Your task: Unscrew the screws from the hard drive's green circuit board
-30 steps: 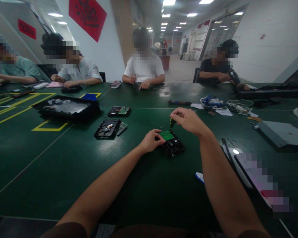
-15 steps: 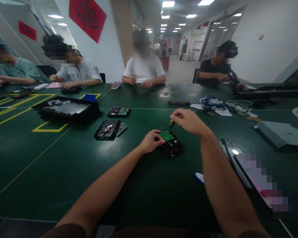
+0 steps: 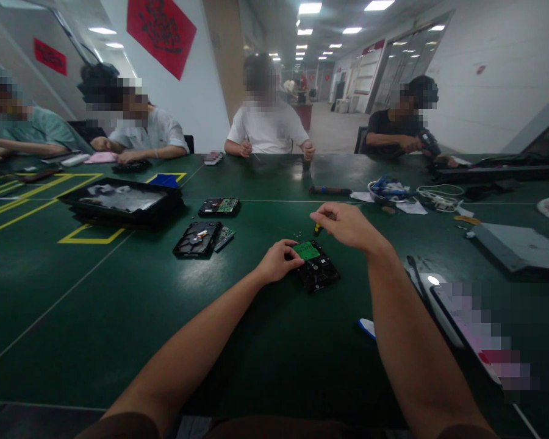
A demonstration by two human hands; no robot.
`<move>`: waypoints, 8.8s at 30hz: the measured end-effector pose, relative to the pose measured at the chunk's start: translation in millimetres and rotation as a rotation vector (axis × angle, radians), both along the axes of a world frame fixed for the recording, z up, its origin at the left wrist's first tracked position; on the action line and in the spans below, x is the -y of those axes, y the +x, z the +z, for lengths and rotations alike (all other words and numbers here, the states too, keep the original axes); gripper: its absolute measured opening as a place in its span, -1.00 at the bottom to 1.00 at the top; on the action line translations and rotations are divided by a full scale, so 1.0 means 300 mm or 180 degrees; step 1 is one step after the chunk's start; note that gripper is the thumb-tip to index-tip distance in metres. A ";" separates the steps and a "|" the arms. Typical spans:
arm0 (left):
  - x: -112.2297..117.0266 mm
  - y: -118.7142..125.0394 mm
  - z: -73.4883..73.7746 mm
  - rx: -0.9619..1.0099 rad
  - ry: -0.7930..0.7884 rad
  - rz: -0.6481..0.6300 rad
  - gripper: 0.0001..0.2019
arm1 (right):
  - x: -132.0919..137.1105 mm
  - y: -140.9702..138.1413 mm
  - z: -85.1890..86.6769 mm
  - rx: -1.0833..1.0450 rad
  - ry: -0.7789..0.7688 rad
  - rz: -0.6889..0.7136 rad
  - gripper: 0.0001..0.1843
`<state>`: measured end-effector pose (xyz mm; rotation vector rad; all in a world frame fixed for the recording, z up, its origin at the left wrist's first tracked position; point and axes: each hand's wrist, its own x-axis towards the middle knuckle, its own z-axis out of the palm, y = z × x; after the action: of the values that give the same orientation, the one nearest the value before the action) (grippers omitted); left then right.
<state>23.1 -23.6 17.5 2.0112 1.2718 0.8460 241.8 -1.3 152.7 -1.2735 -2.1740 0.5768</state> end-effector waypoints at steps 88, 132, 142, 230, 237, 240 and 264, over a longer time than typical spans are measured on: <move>0.003 0.005 0.006 0.0033 0.0064 -0.0015 -0.87 | -0.009 -0.010 -0.018 -0.0641 -0.0456 0.0348 -0.66; -0.002 -0.001 -0.004 0.0044 0.0061 -0.0012 -0.87 | -0.023 0.000 -0.025 -0.0577 -0.0216 0.0089 -0.75; 0.000 -0.003 -0.004 0.0036 0.0076 -0.0006 -0.87 | -0.016 -0.005 -0.021 -0.0839 -0.0487 0.0324 -0.70; 0.002 -0.001 0.003 0.0092 0.0034 -0.0042 -0.87 | -0.011 -0.008 -0.016 -0.0526 -0.0237 0.0264 -0.71; 0.000 -0.001 -0.004 0.0052 0.0017 0.0008 -0.87 | -0.009 -0.002 -0.008 -0.0369 -0.0145 0.0031 -0.72; -0.003 -0.002 -0.010 0.0071 0.0063 -0.0017 -0.87 | -0.003 -0.007 -0.008 -0.0554 -0.0316 0.0237 -0.67; -0.004 -0.001 -0.009 0.0101 0.0058 -0.0034 -0.88 | -0.012 -0.006 -0.015 -0.0504 -0.0199 0.0284 -0.73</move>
<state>22.8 -22.3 14.9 2.0093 1.2389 0.8840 240.0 2.5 148.1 -1.1265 -2.1036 0.7610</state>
